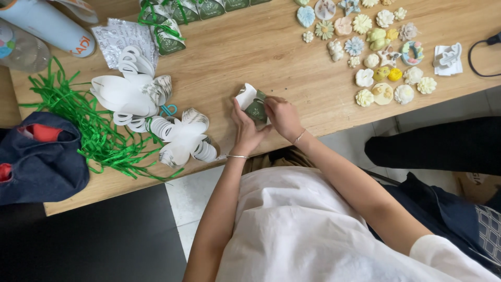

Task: Packaging decorative flower-shaped candles into small plastic bags and cardstock flower boxes with ribbons.

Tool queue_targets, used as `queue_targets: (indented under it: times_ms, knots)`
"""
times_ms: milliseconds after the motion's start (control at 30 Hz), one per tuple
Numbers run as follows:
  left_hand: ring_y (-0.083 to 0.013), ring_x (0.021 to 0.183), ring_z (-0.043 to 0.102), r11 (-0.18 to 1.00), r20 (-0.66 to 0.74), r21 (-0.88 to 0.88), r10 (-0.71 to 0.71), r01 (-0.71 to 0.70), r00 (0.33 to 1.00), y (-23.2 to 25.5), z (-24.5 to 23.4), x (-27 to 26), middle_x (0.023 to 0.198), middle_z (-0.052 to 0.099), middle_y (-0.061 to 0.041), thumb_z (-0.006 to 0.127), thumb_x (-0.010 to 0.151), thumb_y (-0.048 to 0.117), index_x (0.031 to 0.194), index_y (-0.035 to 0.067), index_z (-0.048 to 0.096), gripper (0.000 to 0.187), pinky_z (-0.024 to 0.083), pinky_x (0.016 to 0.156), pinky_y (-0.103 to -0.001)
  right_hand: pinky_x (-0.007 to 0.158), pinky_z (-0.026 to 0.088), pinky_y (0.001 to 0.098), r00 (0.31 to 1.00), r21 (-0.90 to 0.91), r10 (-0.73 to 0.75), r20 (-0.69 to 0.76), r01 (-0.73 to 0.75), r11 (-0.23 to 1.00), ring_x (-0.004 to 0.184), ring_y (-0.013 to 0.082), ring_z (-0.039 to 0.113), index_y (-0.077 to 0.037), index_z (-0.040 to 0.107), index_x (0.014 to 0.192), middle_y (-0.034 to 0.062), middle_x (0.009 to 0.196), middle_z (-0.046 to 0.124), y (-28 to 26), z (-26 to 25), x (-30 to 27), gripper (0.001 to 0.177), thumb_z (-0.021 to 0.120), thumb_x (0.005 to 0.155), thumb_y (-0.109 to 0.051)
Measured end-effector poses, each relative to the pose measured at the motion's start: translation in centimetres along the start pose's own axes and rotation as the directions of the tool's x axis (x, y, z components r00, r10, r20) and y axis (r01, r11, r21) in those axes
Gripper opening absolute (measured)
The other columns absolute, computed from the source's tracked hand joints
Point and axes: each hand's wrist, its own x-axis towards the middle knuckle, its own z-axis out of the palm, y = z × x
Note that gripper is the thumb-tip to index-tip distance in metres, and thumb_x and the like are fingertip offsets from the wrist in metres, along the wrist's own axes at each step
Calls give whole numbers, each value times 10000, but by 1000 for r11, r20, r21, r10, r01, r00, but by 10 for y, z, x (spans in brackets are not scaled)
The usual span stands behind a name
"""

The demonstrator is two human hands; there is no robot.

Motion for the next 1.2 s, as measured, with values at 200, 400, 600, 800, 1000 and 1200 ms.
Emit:
queue_targets:
  times_ms: [200,400,600,800,1000,1200]
  knots:
    - [-393,1294,569,895,-95,-361,-313,260,945,-17,-40,33,1546,295,-268,869,857,350,1573,2,247,1010,521,1082,-445,742,559,473,997,-29,-28,70,30,999,889,389,688,-40,659,1093,163,1023,712,15,1,30,149,639,977,-131]
    - [-343,1269,602,999,-142,-39,-7,2,990,-34,-50,60,1394,617,-193,800,905,164,1501,58,503,674,487,1060,-408,730,563,460,981,-111,-119,154,136,984,845,371,693,-25,648,1160,169,1041,711,29,12,37,219,633,967,-127]
    - [-317,826,744,944,162,-13,-324,330,932,13,-62,75,977,747,-196,710,965,184,1309,104,691,353,575,778,-414,746,564,441,974,-139,-174,143,194,971,850,339,703,-25,646,1089,136,1111,730,25,10,30,163,627,968,-133]
    - [-397,925,710,999,51,29,26,-28,998,0,-50,67,1064,724,-222,719,926,111,1230,57,709,309,565,792,-457,770,565,433,973,-166,-169,159,195,967,881,329,701,-36,631,1045,138,1107,721,33,15,28,139,635,963,-148]
    - [-385,1008,692,994,64,16,108,-109,992,-3,-49,57,1133,719,-209,701,934,112,1232,21,688,312,562,846,-455,1058,425,545,987,-124,-133,91,144,982,1122,279,669,-61,661,1169,92,1165,727,27,10,25,198,592,992,-116]
    - [-303,943,715,984,96,178,-31,14,995,17,-54,56,1114,714,-64,718,973,296,1199,126,724,283,555,738,-431,1126,329,569,994,-95,-67,89,76,993,1306,246,596,-98,682,1138,42,1208,722,41,21,19,154,610,1020,-165]
